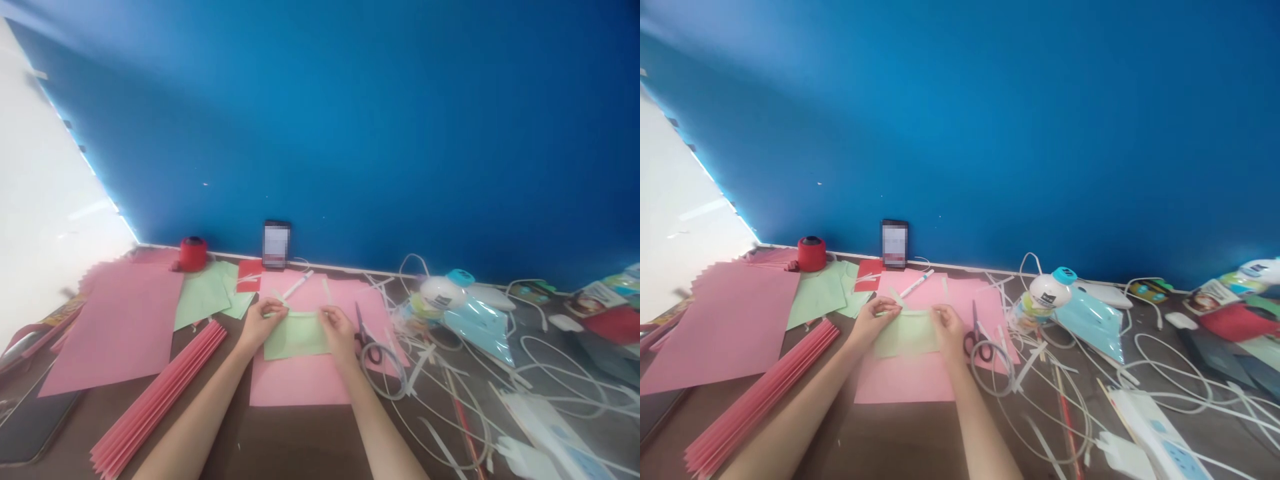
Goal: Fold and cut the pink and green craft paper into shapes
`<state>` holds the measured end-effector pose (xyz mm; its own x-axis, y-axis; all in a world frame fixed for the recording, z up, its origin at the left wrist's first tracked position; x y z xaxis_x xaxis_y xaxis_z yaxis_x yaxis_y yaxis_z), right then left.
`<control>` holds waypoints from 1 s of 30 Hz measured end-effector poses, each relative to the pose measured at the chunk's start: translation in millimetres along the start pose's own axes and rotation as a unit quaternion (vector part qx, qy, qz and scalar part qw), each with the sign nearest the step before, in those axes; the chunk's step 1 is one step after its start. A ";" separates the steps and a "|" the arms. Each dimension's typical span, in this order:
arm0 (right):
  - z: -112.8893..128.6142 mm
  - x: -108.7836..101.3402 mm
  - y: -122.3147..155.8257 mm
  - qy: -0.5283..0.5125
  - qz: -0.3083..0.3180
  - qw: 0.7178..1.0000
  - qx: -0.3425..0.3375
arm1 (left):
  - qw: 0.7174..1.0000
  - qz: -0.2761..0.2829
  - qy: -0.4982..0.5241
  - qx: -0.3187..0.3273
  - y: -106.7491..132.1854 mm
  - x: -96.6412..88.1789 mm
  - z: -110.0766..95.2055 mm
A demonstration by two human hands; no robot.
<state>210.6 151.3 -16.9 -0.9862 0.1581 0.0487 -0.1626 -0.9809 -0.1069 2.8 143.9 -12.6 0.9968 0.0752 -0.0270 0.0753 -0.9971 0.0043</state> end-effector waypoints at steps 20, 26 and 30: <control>11.0 -2.6 5.2 0.028 -0.020 0.999 -0.028 | 0.999 0.001 0.045 0.004 2.3 0.6 -4.3; 16.0 -2.7 5.2 0.034 -0.030 0.998 -0.035 | 0.998 0.002 0.054 -0.021 2.0 0.3 4.3; 12.0 -2.3 4.6 0.031 -0.027 0.999 -0.016 | 0.998 0.007 0.063 -0.017 -0.7 0.2 8.5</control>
<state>212.5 145.1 -5.6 -0.9758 0.2188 -0.0056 -0.2160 -0.9667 -0.1371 2.7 144.7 -21.1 0.9930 0.0642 0.0994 0.0608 -0.9975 0.0371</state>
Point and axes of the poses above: each hand's wrist, its own y-axis away from the middle knuckle, its own x-axis out of the palm, z = x × y, the point moved 9 cm from there along -y, towards the middle knuckle
